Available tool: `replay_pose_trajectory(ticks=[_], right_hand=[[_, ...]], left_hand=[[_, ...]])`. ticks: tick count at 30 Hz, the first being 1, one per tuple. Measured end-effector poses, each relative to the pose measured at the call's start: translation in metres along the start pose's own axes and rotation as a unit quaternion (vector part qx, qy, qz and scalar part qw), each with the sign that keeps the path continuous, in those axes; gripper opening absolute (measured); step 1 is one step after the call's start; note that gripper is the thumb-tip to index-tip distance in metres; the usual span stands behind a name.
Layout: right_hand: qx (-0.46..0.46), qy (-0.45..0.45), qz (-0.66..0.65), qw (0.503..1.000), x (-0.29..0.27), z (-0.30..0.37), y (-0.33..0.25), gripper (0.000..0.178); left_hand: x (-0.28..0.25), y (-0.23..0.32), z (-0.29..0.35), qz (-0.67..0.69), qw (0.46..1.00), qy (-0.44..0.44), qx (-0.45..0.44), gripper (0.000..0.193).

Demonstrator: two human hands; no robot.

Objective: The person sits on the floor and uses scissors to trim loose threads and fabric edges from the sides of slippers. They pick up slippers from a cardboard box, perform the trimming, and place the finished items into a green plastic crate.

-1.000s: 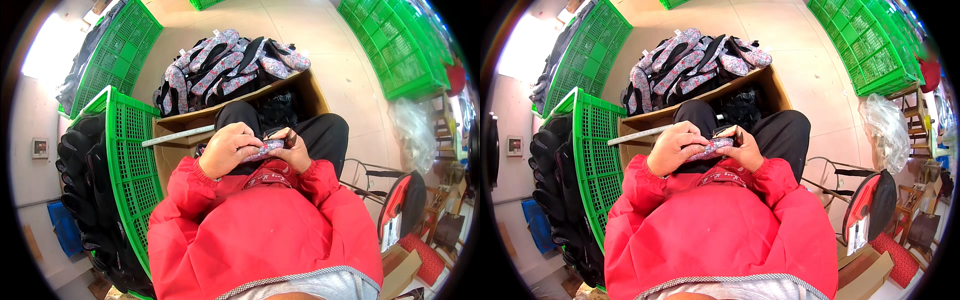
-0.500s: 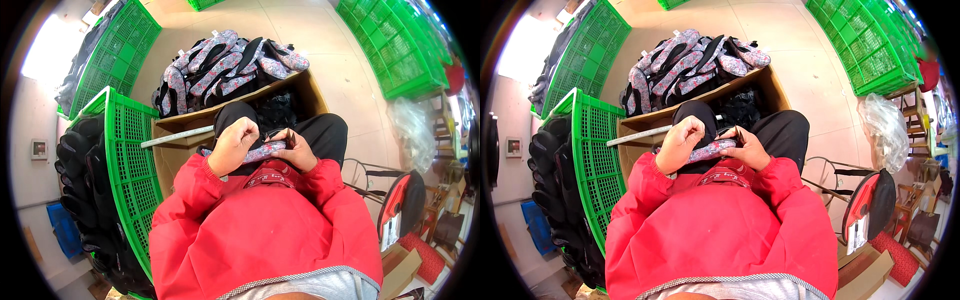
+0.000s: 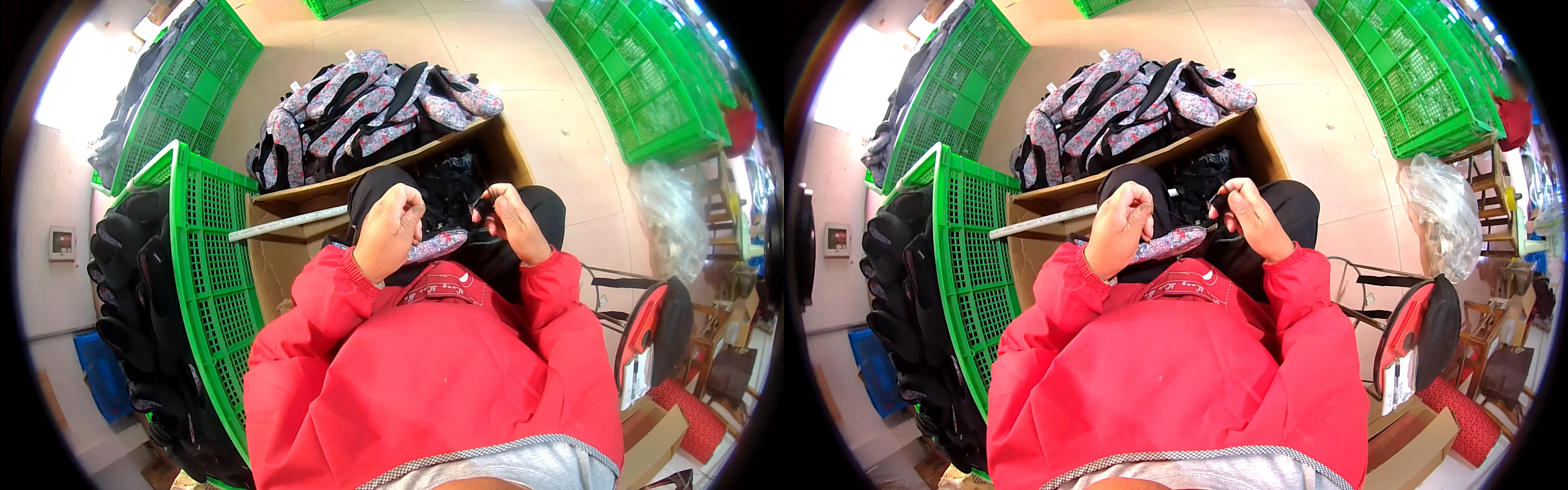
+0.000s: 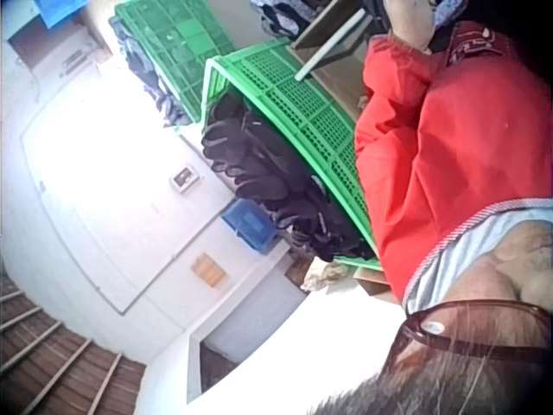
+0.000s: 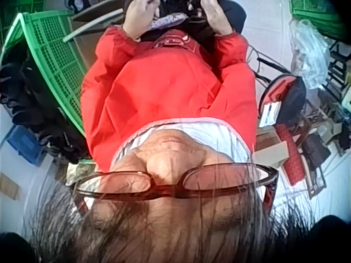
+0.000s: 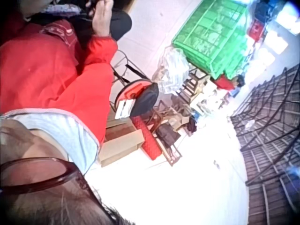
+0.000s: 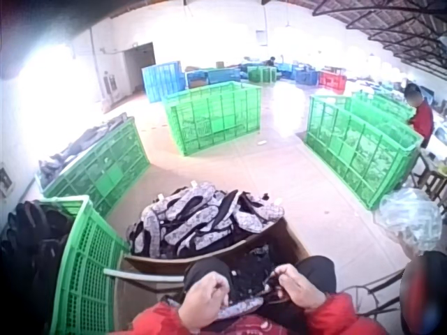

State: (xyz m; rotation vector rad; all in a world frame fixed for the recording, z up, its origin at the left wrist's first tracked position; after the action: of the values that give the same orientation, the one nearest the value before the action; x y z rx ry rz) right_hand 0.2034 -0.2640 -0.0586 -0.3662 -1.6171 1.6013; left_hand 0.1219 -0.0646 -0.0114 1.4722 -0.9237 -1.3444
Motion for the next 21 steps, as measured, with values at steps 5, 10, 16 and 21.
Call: replay_pose_trajectory(ticks=[5, 10, 16, 21], right_hand=[[-0.003, -0.144, 0.1, 0.985, 0.032, 0.008, -0.02, 0.026], [0.001, -0.115, 0.347, 0.931, 0.047, 0.001, -0.031, 0.028], [0.004, -0.104, 0.413, 0.905, 0.048, -0.007, -0.029, 0.027], [0.009, -0.098, 0.425, 0.9, 0.05, -0.011, -0.03, 0.025]], left_hand=[[0.003, -0.004, -0.002, 0.024, 1.0, 0.011, -0.01, 0.008], [0.006, -0.002, -0.003, 0.023, 1.0, 0.015, 0.007, 0.008], [0.008, -0.001, -0.002, -0.001, 1.0, 0.011, 0.023, 0.007], [0.01, -0.002, -0.004, -0.006, 0.999, 0.012, 0.044, 0.005]])
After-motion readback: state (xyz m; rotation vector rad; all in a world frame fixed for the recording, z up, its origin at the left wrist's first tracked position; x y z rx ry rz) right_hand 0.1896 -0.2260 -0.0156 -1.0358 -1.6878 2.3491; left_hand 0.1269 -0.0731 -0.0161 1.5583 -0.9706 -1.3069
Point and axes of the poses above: each hand's wrist, its own z-axis away from the middle knuckle, its own x-axis out of the palm, y = z × x, the point moved 7 cm from there along -z, towards the middle knuckle, and after that the axes turned 8 degrees about -z, right-handed, at the moved point
